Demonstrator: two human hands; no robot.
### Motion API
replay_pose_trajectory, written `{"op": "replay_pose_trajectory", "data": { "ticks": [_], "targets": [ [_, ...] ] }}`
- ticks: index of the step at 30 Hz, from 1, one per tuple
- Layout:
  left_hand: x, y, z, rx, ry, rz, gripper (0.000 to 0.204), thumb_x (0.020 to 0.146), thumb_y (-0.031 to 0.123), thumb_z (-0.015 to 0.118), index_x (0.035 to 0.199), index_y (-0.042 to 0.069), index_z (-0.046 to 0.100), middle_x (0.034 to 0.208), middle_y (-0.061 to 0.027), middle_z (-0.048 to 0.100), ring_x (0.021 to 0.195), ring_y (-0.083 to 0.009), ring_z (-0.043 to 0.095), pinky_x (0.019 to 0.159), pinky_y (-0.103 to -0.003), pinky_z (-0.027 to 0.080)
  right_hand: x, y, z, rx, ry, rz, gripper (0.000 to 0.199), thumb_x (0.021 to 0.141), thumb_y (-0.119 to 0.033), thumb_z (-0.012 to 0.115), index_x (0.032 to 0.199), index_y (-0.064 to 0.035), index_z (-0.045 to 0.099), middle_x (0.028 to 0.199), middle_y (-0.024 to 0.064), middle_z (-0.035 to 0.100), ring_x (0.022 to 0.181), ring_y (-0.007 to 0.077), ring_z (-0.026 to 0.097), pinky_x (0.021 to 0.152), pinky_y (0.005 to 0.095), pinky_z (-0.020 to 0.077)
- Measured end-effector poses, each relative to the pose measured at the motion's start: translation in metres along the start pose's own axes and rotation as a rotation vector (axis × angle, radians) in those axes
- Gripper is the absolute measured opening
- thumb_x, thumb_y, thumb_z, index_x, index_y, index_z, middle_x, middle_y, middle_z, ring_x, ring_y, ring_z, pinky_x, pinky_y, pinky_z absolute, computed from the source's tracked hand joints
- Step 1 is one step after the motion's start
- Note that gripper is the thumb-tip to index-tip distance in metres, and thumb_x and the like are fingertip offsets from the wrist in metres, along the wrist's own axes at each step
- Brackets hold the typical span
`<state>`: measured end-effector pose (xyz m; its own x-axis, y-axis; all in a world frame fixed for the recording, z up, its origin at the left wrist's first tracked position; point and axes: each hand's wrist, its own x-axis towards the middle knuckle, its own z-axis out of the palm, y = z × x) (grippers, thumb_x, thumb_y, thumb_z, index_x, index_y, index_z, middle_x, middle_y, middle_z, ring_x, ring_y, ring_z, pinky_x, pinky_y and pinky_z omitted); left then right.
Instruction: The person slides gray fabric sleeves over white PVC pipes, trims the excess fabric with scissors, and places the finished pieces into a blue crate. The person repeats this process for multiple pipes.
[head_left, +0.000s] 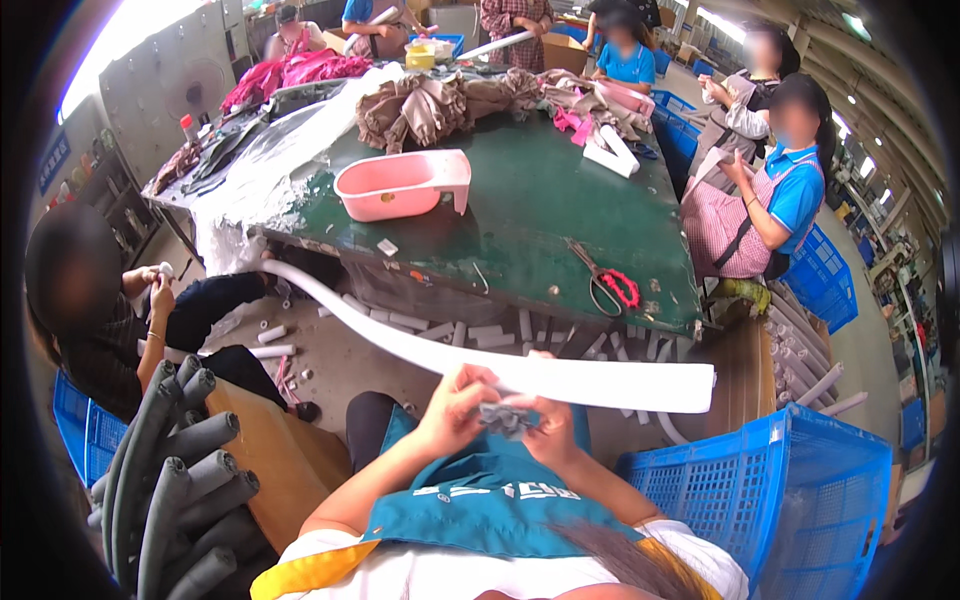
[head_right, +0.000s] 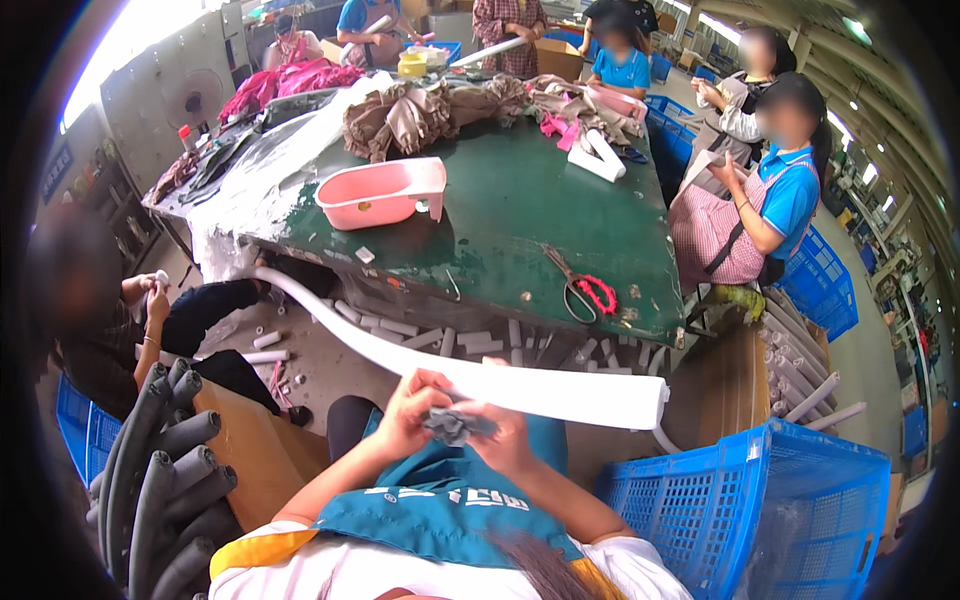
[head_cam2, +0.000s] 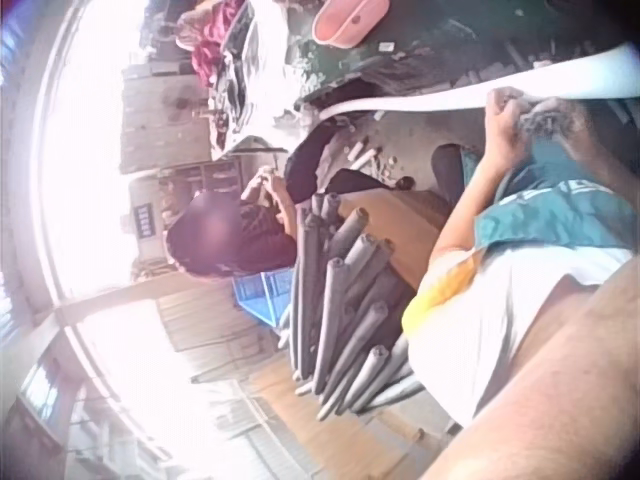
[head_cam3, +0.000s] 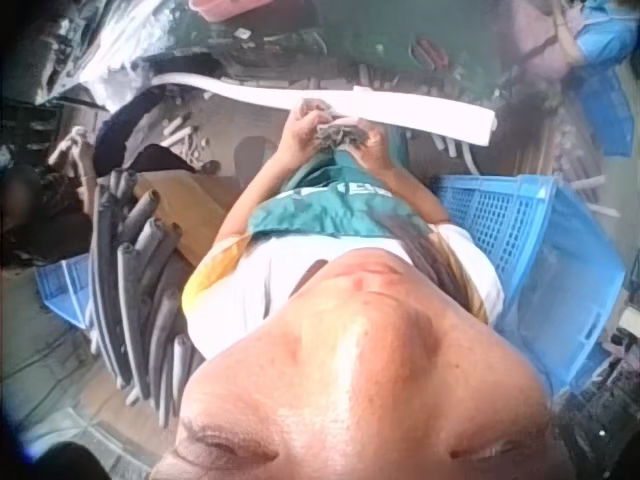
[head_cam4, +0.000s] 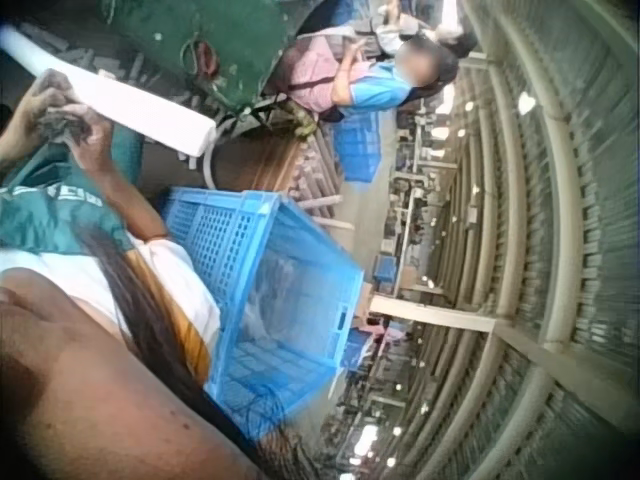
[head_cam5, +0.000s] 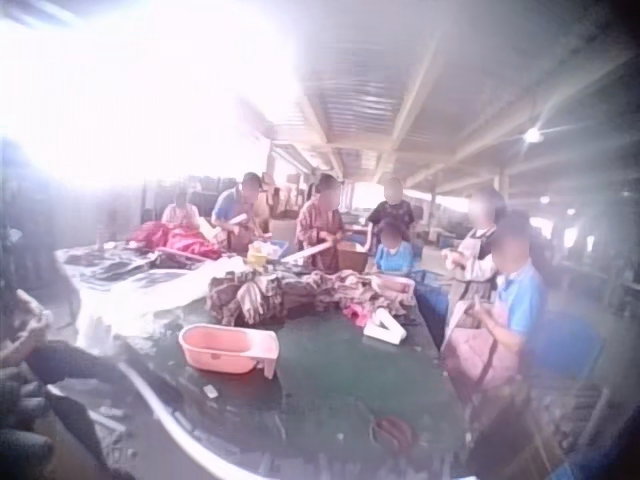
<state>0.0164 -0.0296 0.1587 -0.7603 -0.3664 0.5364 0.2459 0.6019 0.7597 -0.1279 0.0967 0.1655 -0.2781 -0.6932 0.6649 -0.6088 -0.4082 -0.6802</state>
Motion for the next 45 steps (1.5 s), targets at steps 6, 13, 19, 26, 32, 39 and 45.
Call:
{"op": "replay_pose_trajectory", "data": {
  "ticks": [6, 13, 19, 26, 32, 39, 45],
  "targets": [
    [0.031, 0.014, -0.035, 0.07, -0.072, 0.005, 0.038, 0.068, -0.003, 0.058, 0.106, 0.004, 0.054, 0.136, -0.0177, 0.049, 0.134, -0.0404, 0.038, 0.113, -0.056, 0.021, 0.025, 0.002, -0.04, 0.756, -0.201, 0.093, 0.035, 0.066, -0.045, 0.083, 0.073, -0.0114, 0.078, 0.15, 0.0241, 0.034, 0.145, 0.0382, 0.019, 0.115, 0.0519, 0.016],
    [0.017, 0.007, -0.004, -0.016, -0.139, -0.134, 0.019, 0.079, -0.005, 0.062, 0.094, 0.002, 0.054, 0.125, -0.0156, 0.055, 0.112, -0.0332, 0.053, 0.093, -0.038, 0.046, 0.024, 0.006, -0.049, 0.71, 0.664, 0.096, 0.063, 0.093, -0.024, 0.06, 0.143, -0.0013, 0.03, 0.146, 0.0193, 0.039, 0.116, 0.0354, 0.058, 0.1, 0.0521, 0.0456],
    [-0.012, 0.002, 0.02, -0.869, -0.173, -0.664, 0.019, 0.093, 0.005, 0.058, 0.112, 0.004, 0.059, 0.131, -0.0102, 0.053, 0.119, -0.0232, 0.051, 0.1, -0.035, 0.043, 0.057, -0.02, -0.084, 0.662, 0.307, 0.182, 0.074, 0.082, -0.021, 0.062, 0.143, 0.0029, 0.027, 0.075, 0.0098, 0.052, 0.061, 0.0183, 0.053, 0.058, 0.0323, 0.0479],
    [0.024, -0.021, 0.023, 0.35, -0.299, -0.22, 0.024, 0.075, 0.004, 0.073, 0.092, 0.016, 0.061, 0.158, -0.0189, 0.014, 0.144, -0.047, 0.009, 0.107, -0.074, 0.006, 0.043, -0.106, -0.213, 0.269, 0.488, -0.292, 0.062, 0.081, -0.024, 0.062, 0.132, 0.0006, 0.036, 0.08, 0.0073, 0.048, 0.062, 0.0132, 0.045, 0.06, 0.0292, 0.0365],
    [0.077, -0.02, 0.158, -0.323, -0.608, 0.177, 0.022, 0.076, 0.005, 0.074, 0.092, 0.015, 0.062, 0.156, -0.0238, 0.015, 0.144, -0.0489, 0.006, 0.115, -0.057, 0.016, 0.036, -0.205, -0.235, -0.186, 0.6, -0.609, 0.044, 0.076, -0.029, 0.064, 0.106, -0.0002, 0.049, 0.08, 0.0074, 0.048, 0.069, 0.0168, 0.046, 0.065, 0.0333, 0.0375],
    [0.093, -0.004, 0.202, -0.814, -0.744, 0.054, 0.014, 0.085, 0.008, 0.068, 0.097, 0.009, 0.062, 0.152, -0.022, 0.029, 0.144, -0.0335, 0.025, 0.11, -0.04, 0.028, 0.061, -0.207, -0.236, -0.96, 0.202, -0.37, 0.027, 0.088, -0.019, 0.055, 0.109, -0.0015, 0.053, 0.086, 0.0149, 0.06, 0.073, 0.0221, 0.056, 0.067, 0.0347, 0.0465],
    [0.06, -0.055, 0.043, -0.809, -0.025, -0.57, 0.022, 0.093, 0.014, 0.063, 0.111, 0.006, 0.054, 0.092, 0.0012, 0.058, 0.089, -0.0076, 0.054, 0.08, -0.024, 0.046, 0.049, -0.061, -0.153, 0.201, -0.143, 0.646, 0.085, 0.08, -0.054, 0.073, 0.133, 0.0024, 0.039, 0.082, 0.0107, 0.06, 0.064, 0.0133, 0.059, 0.058, 0.0267, 0.0498]
  ]
}}
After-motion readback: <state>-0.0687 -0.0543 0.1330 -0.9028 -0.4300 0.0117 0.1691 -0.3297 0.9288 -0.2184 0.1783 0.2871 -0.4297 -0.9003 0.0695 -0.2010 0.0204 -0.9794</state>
